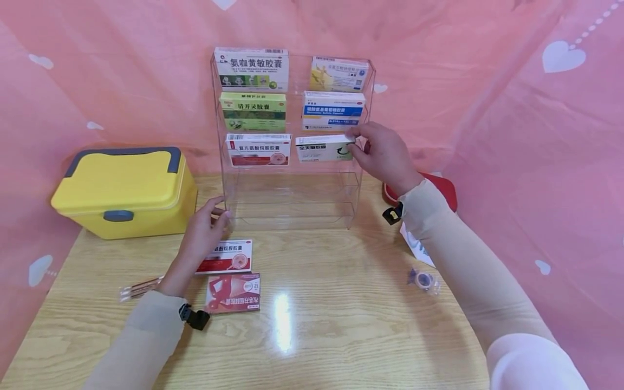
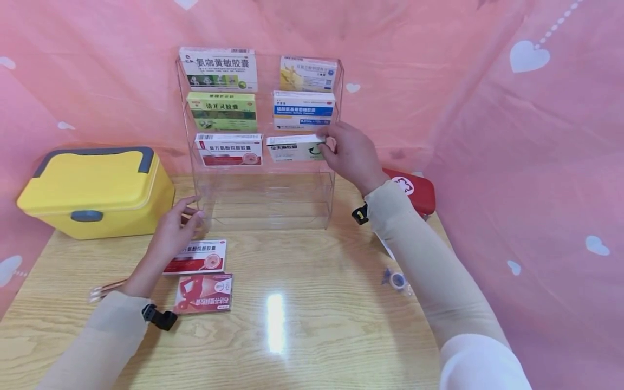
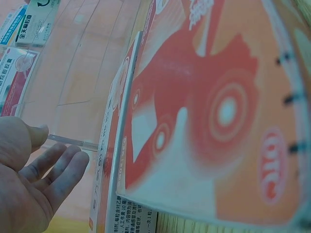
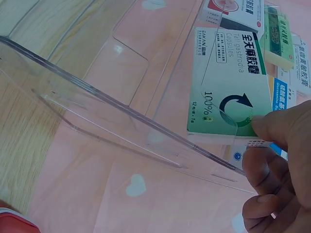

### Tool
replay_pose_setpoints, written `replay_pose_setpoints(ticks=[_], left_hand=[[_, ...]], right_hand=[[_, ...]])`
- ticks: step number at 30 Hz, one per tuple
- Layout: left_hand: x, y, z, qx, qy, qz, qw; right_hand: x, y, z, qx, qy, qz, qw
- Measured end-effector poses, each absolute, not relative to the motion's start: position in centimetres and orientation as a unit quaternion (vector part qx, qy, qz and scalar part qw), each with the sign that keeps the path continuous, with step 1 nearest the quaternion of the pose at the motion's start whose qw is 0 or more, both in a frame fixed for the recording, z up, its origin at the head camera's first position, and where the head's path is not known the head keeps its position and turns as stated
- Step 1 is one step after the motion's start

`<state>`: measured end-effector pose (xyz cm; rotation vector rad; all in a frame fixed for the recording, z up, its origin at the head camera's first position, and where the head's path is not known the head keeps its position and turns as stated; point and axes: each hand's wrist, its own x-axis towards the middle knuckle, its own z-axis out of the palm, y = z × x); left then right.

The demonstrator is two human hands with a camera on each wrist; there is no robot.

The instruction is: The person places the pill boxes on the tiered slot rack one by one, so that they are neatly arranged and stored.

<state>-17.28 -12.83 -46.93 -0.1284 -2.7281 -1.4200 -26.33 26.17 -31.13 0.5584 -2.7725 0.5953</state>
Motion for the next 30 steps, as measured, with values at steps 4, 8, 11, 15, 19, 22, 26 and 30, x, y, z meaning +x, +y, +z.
replay_pose_setpoints(ticks=[4,8,11,15,19,22,26,30], left_hand=[[-17.2,-12.8,-47.0,-0.043,-0.886,-0.461,0.029],[-17.2,-12.8,-46.9,-0.044,-0.887,-0.459,0.028],[-17.2,-12.9,-46.9,-0.045,-0.887,-0.458,0.027],[-17.4,-13.3,-46.8,-0.048,-0.886,-0.460,0.021],[-17.5,-13.6,-46.5,-0.056,-0.879,-0.473,0.020],[-17.8,-13.6,-45.9,-0.056,-0.875,-0.480,0.032],[-18.5,-13.5,-44.8,-0.052,-0.876,-0.476,0.060],[-19.2,-13.3,-43.6,-0.058,-0.875,-0.472,0.090]], right_hand=[[-26.3,26.2,-31.1,0.190,-0.955,0.190,0.127],[-26.2,26.3,-31.2,0.194,-0.953,0.186,0.137],[-26.0,26.4,-31.4,0.197,-0.950,0.192,0.147],[-25.1,26.1,-32.1,0.217,-0.936,0.225,0.163],[-23.5,25.4,-33.8,0.265,-0.914,0.262,0.159],[-21.8,24.3,-35.7,0.301,-0.900,0.290,0.121],[-18.8,22.0,-39.0,0.328,-0.890,0.316,0.017],[-15.2,18.6,-42.3,0.357,-0.886,0.288,-0.075]])
